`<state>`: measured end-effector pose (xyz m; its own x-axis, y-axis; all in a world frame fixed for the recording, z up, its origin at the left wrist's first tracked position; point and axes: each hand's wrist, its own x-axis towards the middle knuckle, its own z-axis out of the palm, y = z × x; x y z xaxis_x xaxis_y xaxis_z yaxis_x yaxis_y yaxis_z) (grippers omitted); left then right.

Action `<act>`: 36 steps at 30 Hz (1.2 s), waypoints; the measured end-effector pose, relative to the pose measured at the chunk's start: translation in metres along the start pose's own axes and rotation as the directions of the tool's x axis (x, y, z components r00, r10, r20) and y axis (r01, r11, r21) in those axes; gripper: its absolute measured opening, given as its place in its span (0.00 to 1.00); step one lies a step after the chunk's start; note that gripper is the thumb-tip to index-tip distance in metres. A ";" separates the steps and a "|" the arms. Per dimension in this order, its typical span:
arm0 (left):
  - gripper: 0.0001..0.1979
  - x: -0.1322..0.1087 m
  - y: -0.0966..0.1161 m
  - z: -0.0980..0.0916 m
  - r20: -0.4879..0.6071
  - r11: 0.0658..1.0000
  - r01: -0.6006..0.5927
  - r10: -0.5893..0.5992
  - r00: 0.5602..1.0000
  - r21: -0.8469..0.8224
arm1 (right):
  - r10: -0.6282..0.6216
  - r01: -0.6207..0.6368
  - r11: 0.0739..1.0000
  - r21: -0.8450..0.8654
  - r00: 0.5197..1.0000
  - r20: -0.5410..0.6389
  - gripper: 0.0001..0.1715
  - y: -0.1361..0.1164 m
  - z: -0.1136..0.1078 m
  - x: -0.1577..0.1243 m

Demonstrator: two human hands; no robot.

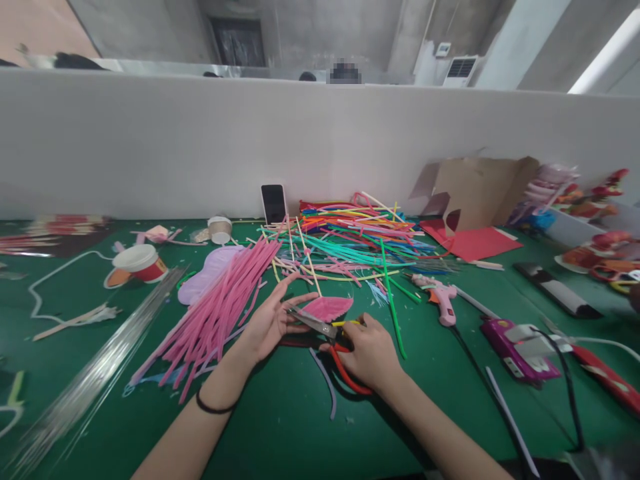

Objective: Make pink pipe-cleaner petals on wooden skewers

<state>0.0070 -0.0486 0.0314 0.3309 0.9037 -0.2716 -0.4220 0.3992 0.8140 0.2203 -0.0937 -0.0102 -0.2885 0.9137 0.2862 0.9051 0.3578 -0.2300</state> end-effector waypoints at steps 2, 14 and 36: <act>0.29 0.000 0.000 0.000 0.005 1.000 -0.007 0.007 1.000 -0.009 | -0.004 0.004 1.000 -0.012 1.000 -0.001 0.23 0.000 0.000 0.000; 0.28 0.001 0.002 -0.004 0.043 1.000 0.007 -0.006 0.999 -0.019 | -0.082 0.080 0.994 -0.071 0.997 -0.017 0.21 0.002 0.000 -0.001; 0.27 0.004 0.006 -0.009 -0.026 0.910 -0.390 0.391 0.920 -0.140 | 0.341 -0.344 0.922 -0.179 0.939 -0.049 0.19 0.026 -0.027 0.008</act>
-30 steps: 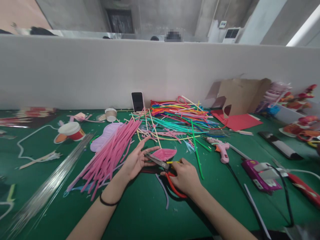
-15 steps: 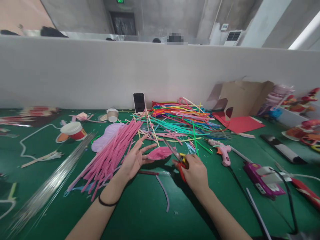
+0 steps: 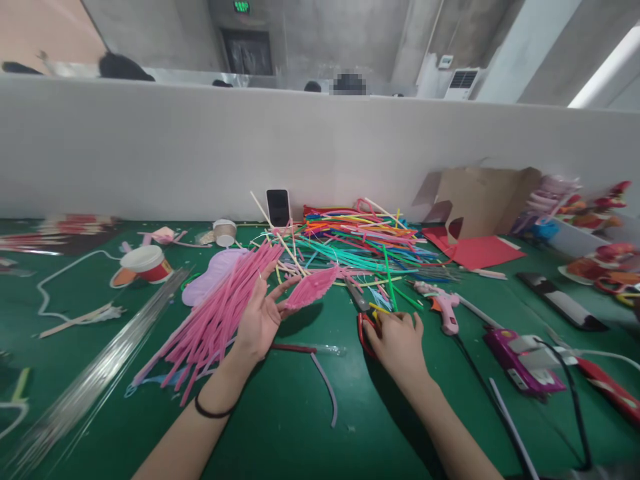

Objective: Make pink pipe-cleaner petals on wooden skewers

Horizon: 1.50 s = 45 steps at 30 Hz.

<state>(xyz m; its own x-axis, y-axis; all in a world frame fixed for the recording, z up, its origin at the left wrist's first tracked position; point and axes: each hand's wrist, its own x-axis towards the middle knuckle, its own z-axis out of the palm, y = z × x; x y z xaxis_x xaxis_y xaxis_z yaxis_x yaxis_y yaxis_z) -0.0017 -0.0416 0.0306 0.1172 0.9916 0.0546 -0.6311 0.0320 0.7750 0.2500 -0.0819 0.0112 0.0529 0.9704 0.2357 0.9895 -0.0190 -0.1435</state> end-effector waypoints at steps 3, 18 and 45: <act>0.28 -0.001 -0.002 0.000 0.011 1.000 -0.008 0.008 1.000 0.008 | -0.040 0.041 0.999 0.016 0.999 -0.017 0.20 -0.007 -0.009 -0.001; 0.28 -0.009 -0.012 0.010 0.040 0.994 0.076 -0.080 0.996 0.081 | -0.297 0.505 0.801 0.323 0.802 -0.518 0.08 -0.039 -0.015 0.019; 0.33 -0.010 -0.020 0.019 0.012 0.999 0.024 -0.024 1.000 -0.042 | -0.240 -0.206 0.073 0.976 0.946 0.218 0.20 -0.069 0.018 0.009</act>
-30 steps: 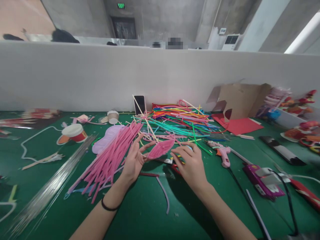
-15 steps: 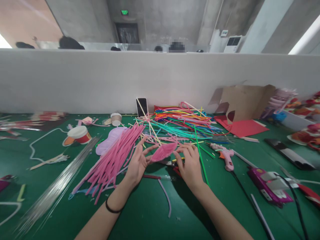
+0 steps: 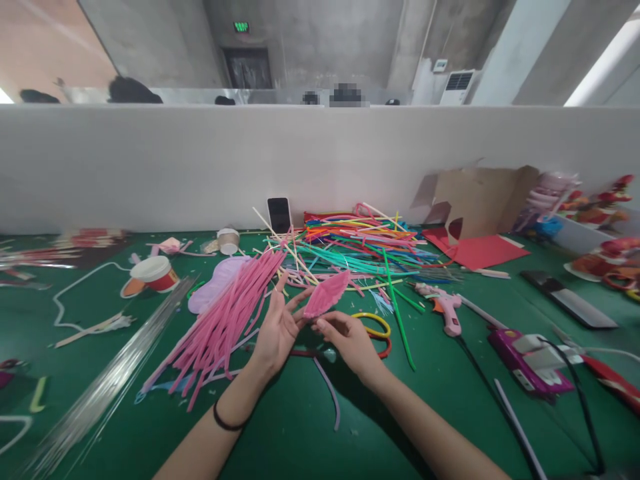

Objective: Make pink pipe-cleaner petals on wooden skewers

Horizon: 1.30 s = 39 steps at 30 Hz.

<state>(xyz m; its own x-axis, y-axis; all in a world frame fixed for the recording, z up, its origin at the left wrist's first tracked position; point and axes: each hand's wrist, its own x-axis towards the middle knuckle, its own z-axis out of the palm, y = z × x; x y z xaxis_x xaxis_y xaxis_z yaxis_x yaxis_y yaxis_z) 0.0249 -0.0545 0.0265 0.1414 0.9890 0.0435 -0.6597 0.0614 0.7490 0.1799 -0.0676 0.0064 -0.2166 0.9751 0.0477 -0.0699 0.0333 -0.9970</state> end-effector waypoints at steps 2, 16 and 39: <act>0.35 -0.002 -0.005 0.004 0.010 1.000 0.008 -0.008 1.000 0.008 | 0.055 -0.054 0.995 0.082 0.998 -0.011 0.23 0.002 0.002 0.000; 0.34 -0.007 -0.009 0.008 0.032 1.000 0.018 -0.018 0.999 0.013 | 0.134 -0.098 0.941 0.324 0.987 -0.090 0.21 0.002 0.006 -0.001; 0.14 -0.002 -0.019 -0.005 -0.163 0.946 0.038 0.016 0.986 0.321 | -0.055 0.055 0.998 0.001 0.993 -0.108 0.17 0.012 0.004 0.000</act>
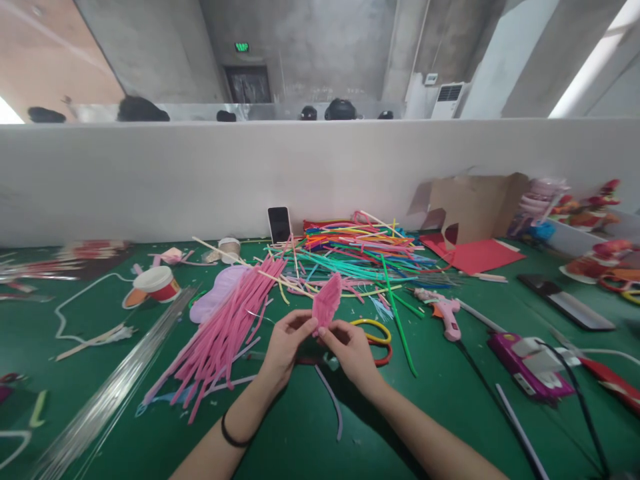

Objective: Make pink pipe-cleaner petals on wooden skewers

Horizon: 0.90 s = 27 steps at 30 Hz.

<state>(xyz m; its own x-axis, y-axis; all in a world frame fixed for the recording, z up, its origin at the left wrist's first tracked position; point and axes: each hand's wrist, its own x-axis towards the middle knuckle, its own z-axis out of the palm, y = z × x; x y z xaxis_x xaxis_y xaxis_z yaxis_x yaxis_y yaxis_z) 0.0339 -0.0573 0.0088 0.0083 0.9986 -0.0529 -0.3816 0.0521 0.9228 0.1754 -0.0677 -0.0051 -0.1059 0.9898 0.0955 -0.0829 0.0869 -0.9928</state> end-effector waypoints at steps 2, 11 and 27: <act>0.11 0.003 -0.003 -0.002 -0.040 0.999 -0.017 0.019 0.999 0.035 | -0.001 0.001 1.000 0.008 1.000 0.011 0.18 0.000 0.002 -0.001; 0.11 0.005 -0.004 -0.005 -0.038 0.998 -0.041 0.043 0.998 0.056 | 0.044 -0.045 0.993 0.106 0.999 0.018 0.15 -0.003 0.004 -0.002; 0.12 0.005 -0.007 -0.003 -0.014 0.998 -0.001 0.002 1.000 0.057 | 0.090 -0.097 0.981 0.169 0.995 0.044 0.16 0.002 0.008 -0.003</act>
<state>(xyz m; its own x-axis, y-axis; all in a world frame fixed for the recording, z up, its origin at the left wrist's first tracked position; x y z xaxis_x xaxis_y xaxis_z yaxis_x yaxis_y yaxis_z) 0.0333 -0.0523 0.0012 -0.0054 0.9984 -0.0569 -0.3282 0.0520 0.9432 0.1678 -0.0714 -0.0068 -0.1568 0.9876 0.0086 -0.2383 -0.0294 -0.9708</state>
